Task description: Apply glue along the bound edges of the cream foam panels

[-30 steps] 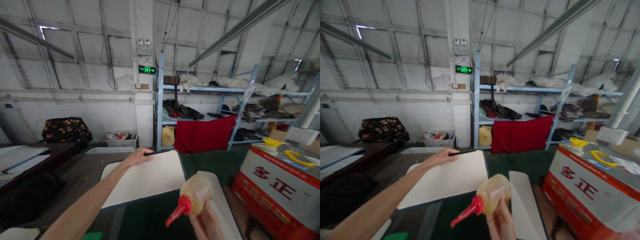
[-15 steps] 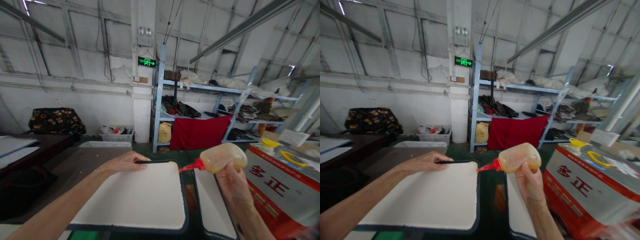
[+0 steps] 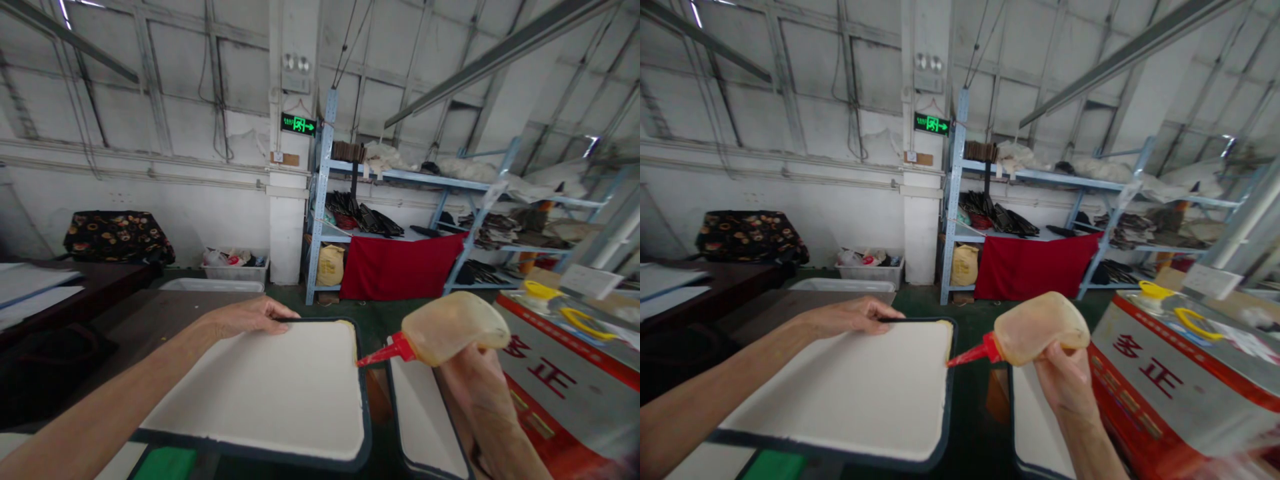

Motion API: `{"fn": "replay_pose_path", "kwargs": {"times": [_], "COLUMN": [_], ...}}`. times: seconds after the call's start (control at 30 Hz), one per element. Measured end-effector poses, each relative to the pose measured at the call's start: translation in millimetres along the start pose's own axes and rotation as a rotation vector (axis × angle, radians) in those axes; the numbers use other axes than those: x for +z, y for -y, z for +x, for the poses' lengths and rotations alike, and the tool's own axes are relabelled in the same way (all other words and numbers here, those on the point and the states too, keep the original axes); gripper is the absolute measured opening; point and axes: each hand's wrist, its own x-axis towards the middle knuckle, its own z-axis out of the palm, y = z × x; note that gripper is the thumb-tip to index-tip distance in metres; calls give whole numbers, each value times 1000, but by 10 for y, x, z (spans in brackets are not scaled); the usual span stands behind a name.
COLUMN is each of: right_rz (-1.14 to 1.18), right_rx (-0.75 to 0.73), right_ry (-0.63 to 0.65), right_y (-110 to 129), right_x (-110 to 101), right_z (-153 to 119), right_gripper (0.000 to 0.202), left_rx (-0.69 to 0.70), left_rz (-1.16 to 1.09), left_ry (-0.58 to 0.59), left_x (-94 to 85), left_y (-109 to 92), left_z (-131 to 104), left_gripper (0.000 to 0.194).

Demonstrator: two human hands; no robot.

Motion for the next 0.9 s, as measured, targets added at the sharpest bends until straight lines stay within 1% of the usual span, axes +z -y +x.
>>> {"fn": "replay_pose_path", "kwargs": {"times": [0.1, 0.23, 0.37, 0.43, 0.57, 0.7, 0.77, 0.9], "right_rz": [11, -25, -70, -84, -93, -85, -100, -119], "right_rx": [1, -20, 37, 38, -1, 47, 80, 71], "right_ry": [7, -66, -80, -91, -121, -144, -135, -117], "right_y": [5, -5, 12, 37, 90, 114, 118, 121], "right_x": [-40, -89, -88, -65, -12, 0, -7, -10], "right_z": [-19, -46, -98, -121, -151, -186, -207, -244], "right_gripper": [35, 41, 44, 46, 51, 54, 56, 62], "left_rx": [-18, -12, -33, -48, -39, -40, -44, -30], "left_rz": [-10, -10, -24, -37, -62, -88, -99, -128], "left_ry": [13, 1, -26, -30, -30, -54, -73, -80], "left_x": [11, 41, 62, 66, 60, 47, 39, 25], "left_y": [-16, -51, -74, -77, -60, -26, -7, 28], "left_z": [4, -7, -21, -25, -26, -35, -46, -74], "left_gripper": [45, 48, 51, 53, 51, 49, 49, 50]}}
